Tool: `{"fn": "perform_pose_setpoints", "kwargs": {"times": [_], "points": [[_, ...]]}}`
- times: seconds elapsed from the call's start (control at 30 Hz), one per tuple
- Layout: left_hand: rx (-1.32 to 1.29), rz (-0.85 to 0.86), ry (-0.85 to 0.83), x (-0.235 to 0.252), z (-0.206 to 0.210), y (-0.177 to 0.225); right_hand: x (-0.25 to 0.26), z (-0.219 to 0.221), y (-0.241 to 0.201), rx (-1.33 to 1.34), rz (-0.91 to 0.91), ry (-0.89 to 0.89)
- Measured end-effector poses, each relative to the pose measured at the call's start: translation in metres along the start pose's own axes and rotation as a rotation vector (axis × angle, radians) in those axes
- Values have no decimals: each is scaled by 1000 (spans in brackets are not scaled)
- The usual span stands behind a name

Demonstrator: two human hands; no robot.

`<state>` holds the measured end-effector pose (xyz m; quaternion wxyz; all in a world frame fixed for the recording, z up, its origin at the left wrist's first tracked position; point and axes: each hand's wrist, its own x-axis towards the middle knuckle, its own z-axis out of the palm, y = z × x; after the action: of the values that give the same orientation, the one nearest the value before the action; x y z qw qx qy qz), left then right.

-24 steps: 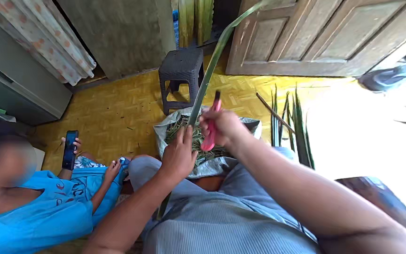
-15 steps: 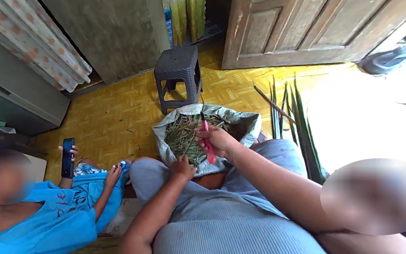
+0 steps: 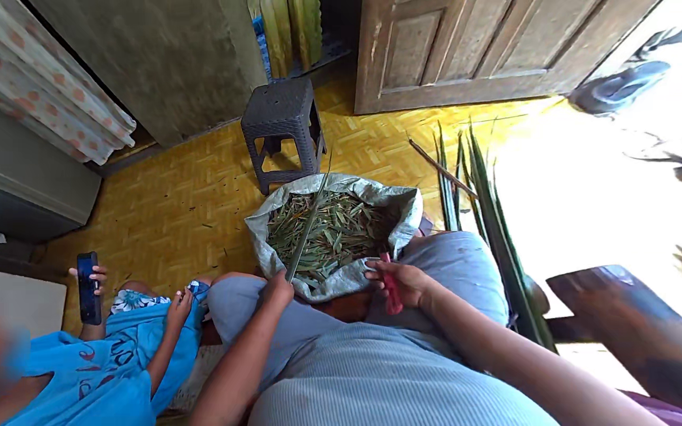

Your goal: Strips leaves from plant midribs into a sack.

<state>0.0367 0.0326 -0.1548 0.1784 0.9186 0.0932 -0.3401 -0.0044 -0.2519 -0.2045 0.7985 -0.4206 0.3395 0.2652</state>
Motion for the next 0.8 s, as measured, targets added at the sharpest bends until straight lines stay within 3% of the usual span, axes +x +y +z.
{"fn": "perform_pose_setpoints", "kwargs": {"times": [0.23,0.53,0.63,0.8], "points": [[-255,222,139,-68,-33,-51,2,28,-27,-81,-76,-9],[-453,371,184,-160,-27,-150,21,90,-77,-59,-215,-92],[-456,324,101,-178,-28,-188,37,90,-91,108,-297,-103],[-308,101,-7,-199,-34,-248,37,88,-100,201,-356,-60]]}}
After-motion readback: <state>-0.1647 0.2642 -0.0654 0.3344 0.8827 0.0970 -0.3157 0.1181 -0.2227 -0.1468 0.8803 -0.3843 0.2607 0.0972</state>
